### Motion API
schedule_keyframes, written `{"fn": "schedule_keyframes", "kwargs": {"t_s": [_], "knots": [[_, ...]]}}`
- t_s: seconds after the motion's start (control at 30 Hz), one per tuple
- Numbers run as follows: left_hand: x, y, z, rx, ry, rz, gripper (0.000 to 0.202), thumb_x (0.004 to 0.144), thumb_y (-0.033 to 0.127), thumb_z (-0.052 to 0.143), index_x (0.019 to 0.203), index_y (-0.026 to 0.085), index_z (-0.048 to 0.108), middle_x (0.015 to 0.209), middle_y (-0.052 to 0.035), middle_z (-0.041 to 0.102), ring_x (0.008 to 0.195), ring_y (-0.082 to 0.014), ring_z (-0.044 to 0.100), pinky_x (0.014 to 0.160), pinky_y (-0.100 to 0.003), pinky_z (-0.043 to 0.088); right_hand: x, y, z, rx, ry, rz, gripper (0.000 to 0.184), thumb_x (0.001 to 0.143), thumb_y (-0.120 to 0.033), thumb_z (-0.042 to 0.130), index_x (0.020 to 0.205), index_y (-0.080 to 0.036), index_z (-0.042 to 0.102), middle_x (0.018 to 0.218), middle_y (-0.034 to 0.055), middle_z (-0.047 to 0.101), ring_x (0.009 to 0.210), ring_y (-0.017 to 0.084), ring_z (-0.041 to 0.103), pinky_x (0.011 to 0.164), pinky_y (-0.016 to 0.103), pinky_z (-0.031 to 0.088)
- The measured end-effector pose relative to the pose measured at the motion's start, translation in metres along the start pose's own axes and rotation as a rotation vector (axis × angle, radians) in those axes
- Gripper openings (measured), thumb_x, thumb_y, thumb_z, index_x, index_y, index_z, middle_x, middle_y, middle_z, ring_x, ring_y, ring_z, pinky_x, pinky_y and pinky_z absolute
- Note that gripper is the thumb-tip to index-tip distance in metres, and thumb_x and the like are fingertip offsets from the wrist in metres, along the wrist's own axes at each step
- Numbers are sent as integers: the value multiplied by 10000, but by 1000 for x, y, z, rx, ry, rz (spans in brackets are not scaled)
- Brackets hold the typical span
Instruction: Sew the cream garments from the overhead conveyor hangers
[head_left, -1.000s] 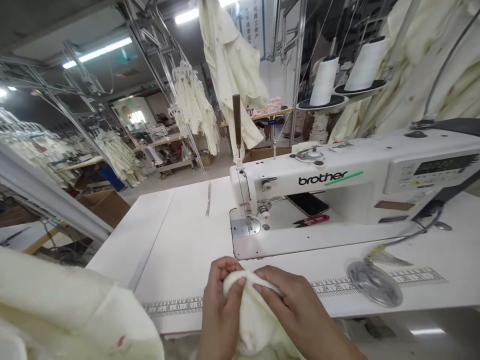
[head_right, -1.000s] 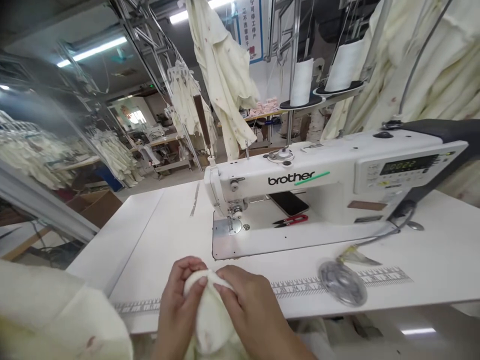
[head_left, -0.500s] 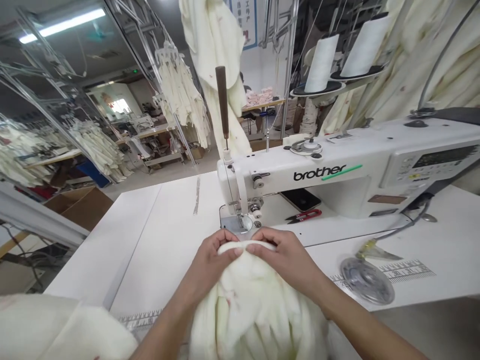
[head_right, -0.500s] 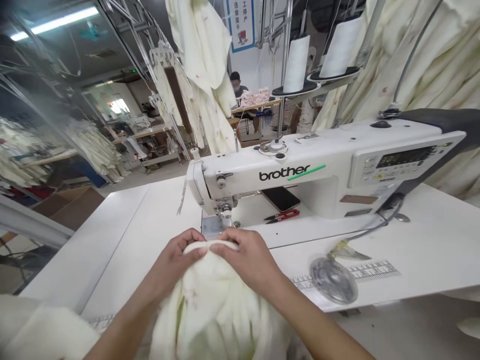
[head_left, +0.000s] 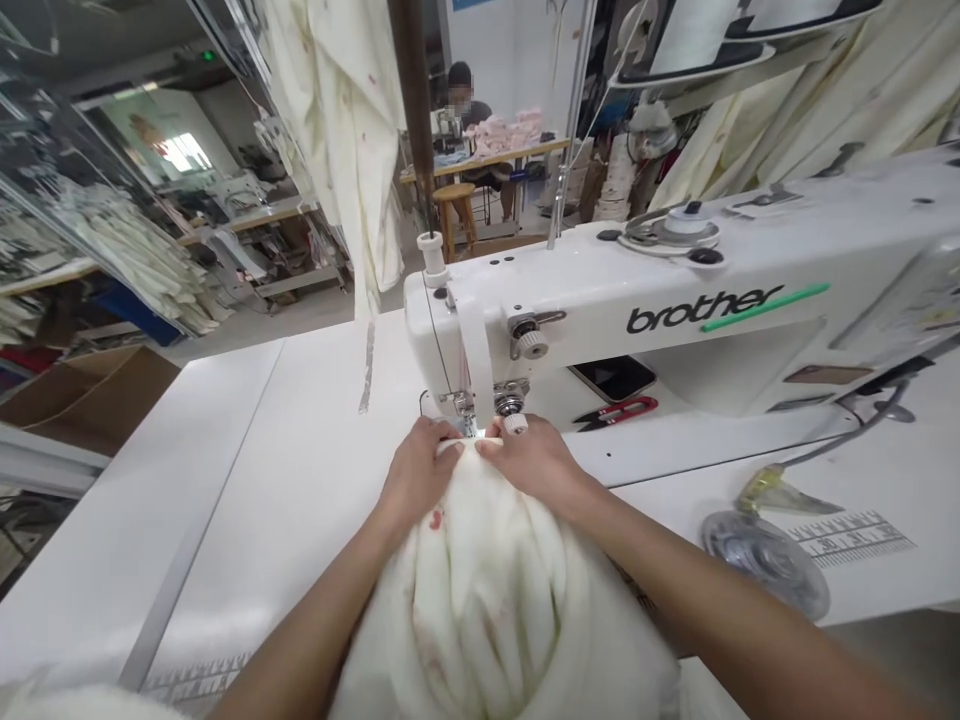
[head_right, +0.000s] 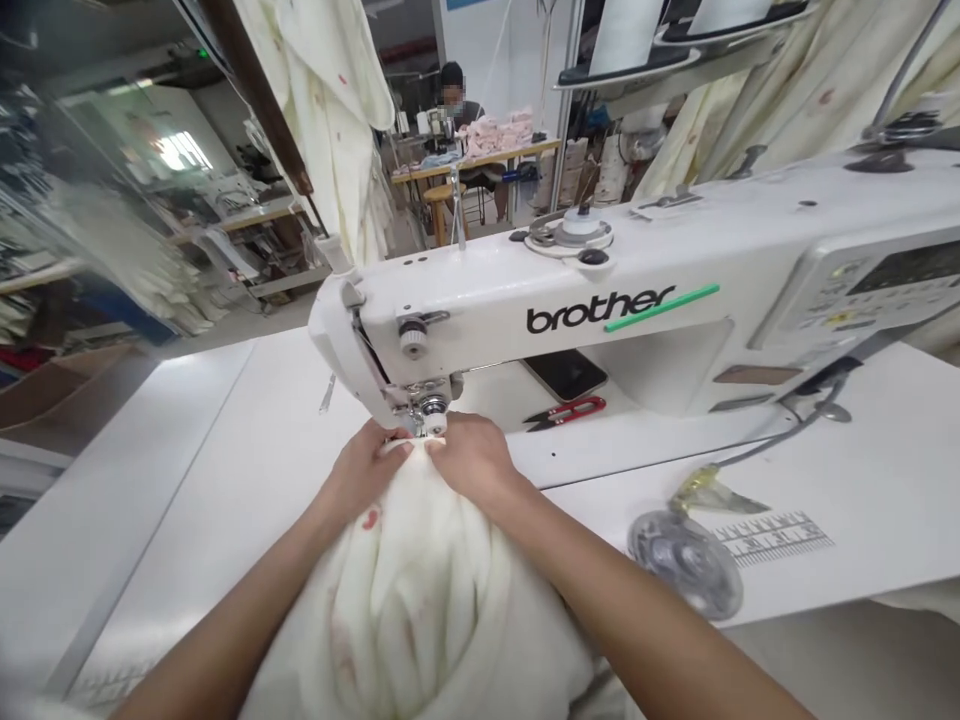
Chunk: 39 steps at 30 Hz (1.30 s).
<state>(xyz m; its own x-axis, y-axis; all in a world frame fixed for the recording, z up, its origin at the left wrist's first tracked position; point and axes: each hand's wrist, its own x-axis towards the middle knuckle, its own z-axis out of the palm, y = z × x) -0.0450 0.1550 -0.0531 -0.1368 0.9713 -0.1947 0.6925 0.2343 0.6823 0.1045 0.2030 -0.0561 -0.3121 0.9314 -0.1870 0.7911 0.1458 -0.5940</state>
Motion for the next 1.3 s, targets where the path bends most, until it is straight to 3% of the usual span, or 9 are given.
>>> {"fn": "schedule_keyframes", "kwargs": {"t_s": [0.13, 0.37, 0.73, 0.97, 1.2, 1.3], "knots": [[8, 5, 2, 128, 1, 9, 152, 774, 266, 445, 782, 217, 589, 748, -12, 579, 754, -176, 574, 645, -259, 407, 0, 0, -1, -37, 5, 19, 91, 738, -223, 512, 673, -184, 563, 668, 11, 595, 612, 152, 529, 553, 228, 331], [10, 14, 2, 138, -14, -53, 172, 774, 255, 447, 785, 207, 612, 688, -28, 589, 760, -203, 590, 600, -248, 386, 1, 1, -2, -70, 28, 18, 100, 731, -175, 484, 668, -182, 561, 640, 6, 583, 577, 143, 508, 537, 227, 335], [14, 5, 6, 56, 24, -38, 149, 765, 264, 447, 755, 190, 576, 832, -9, 634, 747, -156, 563, 655, -248, 387, -3, -4, -8, -57, 81, -27, 117, 749, -206, 499, 651, -183, 558, 619, 1, 580, 566, 140, 500, 507, 217, 329], [17, 5, 10, 57, 67, -63, 114, 762, 227, 440, 740, 184, 543, 758, -9, 625, 676, -149, 555, 590, -242, 377, -2, -2, -5, -37, 120, -44, 140, 751, -173, 512, 615, -173, 547, 619, 1, 590, 566, 132, 516, 493, 206, 326], [18, 6, 9, 105, 97, -44, 121, 777, 214, 456, 749, 190, 571, 753, -34, 616, 776, -189, 597, 614, -255, 408, 0, -5, -5, -80, 154, -93, 137, 768, -175, 483, 695, -174, 598, 693, 15, 632, 638, 154, 561, 536, 213, 356], [18, 7, 9, 126, 85, -68, 140, 789, 230, 454, 772, 199, 589, 691, -28, 594, 734, -196, 607, 594, -263, 413, 1, -5, -5, -108, 155, -104, 150, 785, -187, 479, 696, -172, 599, 680, 15, 631, 619, 153, 559, 513, 214, 340]]}}
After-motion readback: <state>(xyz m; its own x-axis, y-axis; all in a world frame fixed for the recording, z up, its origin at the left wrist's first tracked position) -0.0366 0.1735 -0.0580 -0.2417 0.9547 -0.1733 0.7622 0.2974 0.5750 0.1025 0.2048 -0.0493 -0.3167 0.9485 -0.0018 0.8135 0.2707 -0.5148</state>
